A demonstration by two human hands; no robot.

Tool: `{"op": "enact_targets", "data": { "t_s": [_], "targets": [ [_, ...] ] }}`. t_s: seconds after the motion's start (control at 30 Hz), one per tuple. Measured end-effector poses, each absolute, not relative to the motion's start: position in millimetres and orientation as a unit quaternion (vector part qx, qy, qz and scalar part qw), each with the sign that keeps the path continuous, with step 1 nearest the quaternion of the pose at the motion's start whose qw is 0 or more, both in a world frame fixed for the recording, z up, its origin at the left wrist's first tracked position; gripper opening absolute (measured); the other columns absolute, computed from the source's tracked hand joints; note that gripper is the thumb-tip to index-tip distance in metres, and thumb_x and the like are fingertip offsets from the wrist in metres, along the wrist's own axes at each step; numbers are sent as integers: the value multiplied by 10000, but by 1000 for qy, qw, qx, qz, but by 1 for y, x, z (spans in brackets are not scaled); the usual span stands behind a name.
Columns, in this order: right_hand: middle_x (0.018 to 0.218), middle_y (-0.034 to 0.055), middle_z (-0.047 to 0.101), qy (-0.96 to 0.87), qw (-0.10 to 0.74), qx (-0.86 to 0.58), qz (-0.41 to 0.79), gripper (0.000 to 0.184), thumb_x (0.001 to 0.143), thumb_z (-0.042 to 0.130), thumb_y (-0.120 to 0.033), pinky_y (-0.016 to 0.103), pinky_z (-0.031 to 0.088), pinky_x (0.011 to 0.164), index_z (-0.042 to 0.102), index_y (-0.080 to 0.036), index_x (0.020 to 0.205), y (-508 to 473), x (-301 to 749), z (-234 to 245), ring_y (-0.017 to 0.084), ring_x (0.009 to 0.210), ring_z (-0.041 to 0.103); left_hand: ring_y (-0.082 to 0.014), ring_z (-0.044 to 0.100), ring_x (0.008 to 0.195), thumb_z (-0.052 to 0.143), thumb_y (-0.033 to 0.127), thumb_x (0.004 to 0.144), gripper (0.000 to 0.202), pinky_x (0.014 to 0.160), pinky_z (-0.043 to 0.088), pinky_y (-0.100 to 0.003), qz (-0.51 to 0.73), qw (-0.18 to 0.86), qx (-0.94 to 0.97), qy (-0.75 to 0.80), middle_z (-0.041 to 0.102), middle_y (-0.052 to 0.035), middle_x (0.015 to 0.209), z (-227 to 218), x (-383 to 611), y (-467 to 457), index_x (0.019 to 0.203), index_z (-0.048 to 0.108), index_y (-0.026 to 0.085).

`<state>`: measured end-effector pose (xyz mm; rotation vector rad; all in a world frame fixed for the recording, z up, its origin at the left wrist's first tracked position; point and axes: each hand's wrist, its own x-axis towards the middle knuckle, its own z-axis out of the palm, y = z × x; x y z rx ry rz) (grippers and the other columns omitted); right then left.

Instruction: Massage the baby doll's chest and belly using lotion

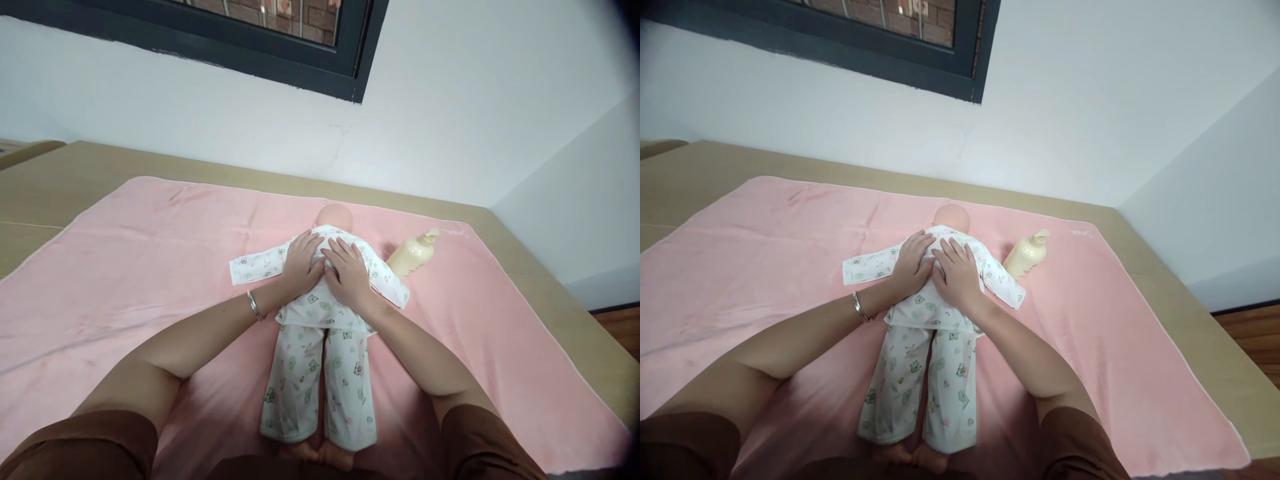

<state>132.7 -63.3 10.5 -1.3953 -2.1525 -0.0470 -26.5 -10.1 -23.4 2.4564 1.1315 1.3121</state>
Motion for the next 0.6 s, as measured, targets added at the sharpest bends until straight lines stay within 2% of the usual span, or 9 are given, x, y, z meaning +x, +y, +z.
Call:
{"op": "enact_targets", "data": {
  "t_s": [0.1,0.23,0.4,0.5,0.6],
  "targets": [
    [1456,59,513,-801,290,-524,-18,367,985,385,-307,539,241,1179,591,-219,1275,-61,132,11,251,1422,360,-299,392,1373,430,320,900,446,1127,336,-544,439,55,822,359,534,-154,1366,-24,-28,-9,1307,494,149],
    [1446,87,520,-805,278,-524,-7,360,978,426,-352,581,271,1155,601,-219,1263,-64,131,21,280,1402,394,-314,392,1377,430,353,902,454,1118,341,-577,441,36,824,354,531,-163,1367,-20,-31,-9,1309,498,162],
    [1519,105,420,-818,283,-500,-18,420,958,458,-349,590,281,1155,530,-221,1351,-90,135,62,281,1424,363,-310,375,1393,472,364,896,466,1140,327,-570,461,17,829,317,508,-147,1402,4,-25,-21,1330,488,195],
    [1542,97,381,-814,318,-485,-19,458,977,418,-356,546,279,1177,462,-226,1414,-112,151,96,244,1444,333,-291,453,1337,455,396,917,429,1129,372,-535,486,99,816,298,550,-128,1369,29,-10,-41,1298,523,210],
    [1531,75,403,-787,380,-485,-30,509,986,404,-399,511,289,1186,387,-245,1471,-127,182,127,238,1438,347,-259,557,1236,447,392,932,365,1075,458,-471,478,279,770,317,617,-87,1295,55,15,-64,1231,581,229]
  ]
}}
